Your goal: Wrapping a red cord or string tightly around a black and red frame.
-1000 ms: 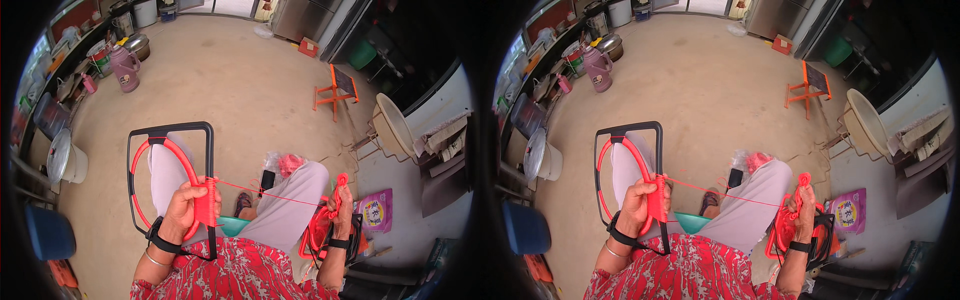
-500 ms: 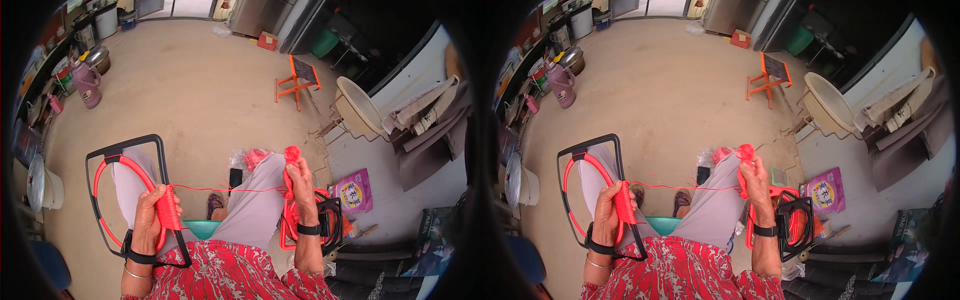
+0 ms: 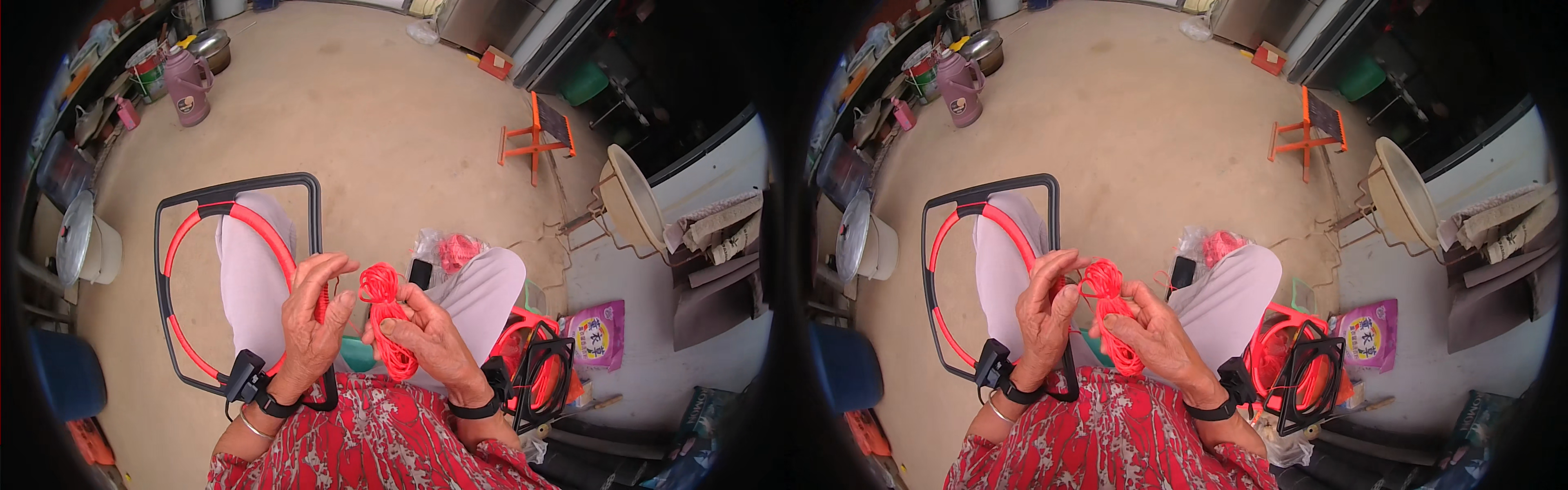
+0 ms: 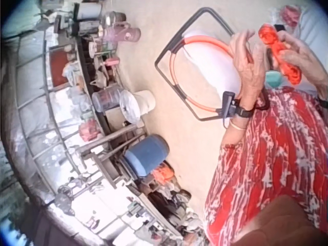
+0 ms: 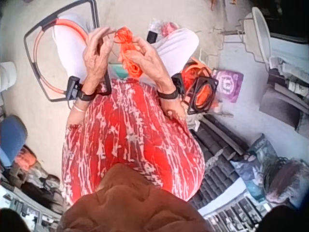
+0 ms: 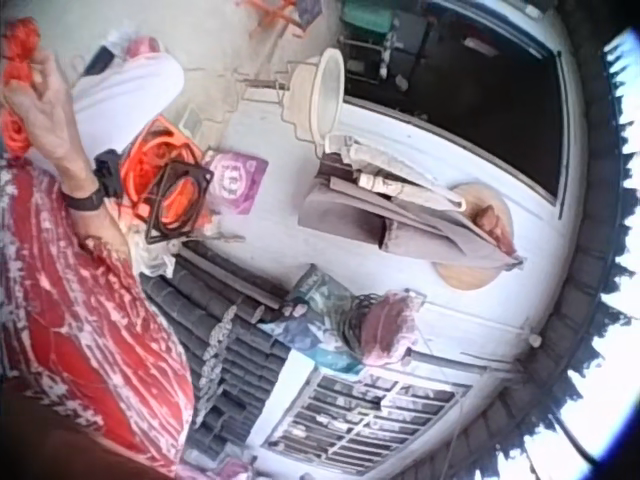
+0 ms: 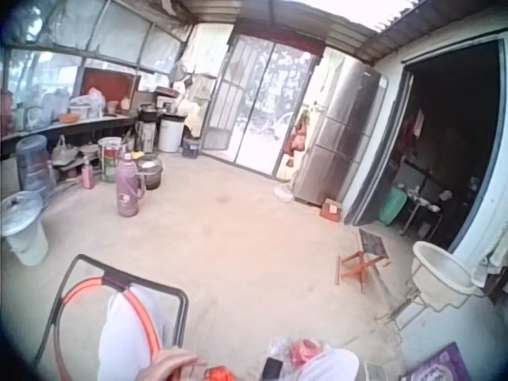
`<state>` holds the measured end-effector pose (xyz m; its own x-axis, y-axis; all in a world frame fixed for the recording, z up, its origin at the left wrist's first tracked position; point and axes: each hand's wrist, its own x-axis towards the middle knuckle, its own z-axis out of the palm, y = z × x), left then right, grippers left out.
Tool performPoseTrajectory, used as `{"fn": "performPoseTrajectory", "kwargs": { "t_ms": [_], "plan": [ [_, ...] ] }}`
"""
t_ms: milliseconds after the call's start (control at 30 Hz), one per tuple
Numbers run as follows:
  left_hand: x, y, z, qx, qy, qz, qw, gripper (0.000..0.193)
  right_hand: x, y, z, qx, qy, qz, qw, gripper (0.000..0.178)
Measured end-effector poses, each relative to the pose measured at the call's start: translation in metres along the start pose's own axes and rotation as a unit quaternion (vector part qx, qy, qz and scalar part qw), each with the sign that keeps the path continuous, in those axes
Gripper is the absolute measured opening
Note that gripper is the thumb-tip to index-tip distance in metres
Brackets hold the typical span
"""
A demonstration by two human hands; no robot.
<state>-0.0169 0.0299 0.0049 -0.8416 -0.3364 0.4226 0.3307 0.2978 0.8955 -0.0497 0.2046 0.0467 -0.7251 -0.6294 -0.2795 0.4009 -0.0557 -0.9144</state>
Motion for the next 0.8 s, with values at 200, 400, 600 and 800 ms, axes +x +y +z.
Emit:
{"fn": "performPoseTrajectory", "kwargs": {
  "t_ms": [200,400,600,800],
  "plan": [
    [0.002,-0.002,-0.004,-0.086,-0.110,-0.024,0.990,0.035,-0.002,0.001,0.009,0.042,-0.036,0.057,0.997,0.032],
    [-0.002,-0.006,-0.008,-0.267,-0.117,-0.152,0.944,0.026,-0.003,0.009,0.015,0.041,-0.027,0.052,0.997,0.030],
    [-0.003,-0.006,-0.008,-0.269,-0.113,-0.167,0.942,0.024,-0.002,0.013,0.012,0.034,0.000,0.021,0.999,0.034],
    [-0.003,-0.004,-0.009,-0.262,-0.117,-0.179,0.941,0.020,0.001,0.020,0.007,-0.033,0.020,0.022,0.999,0.028]
  ]
}}
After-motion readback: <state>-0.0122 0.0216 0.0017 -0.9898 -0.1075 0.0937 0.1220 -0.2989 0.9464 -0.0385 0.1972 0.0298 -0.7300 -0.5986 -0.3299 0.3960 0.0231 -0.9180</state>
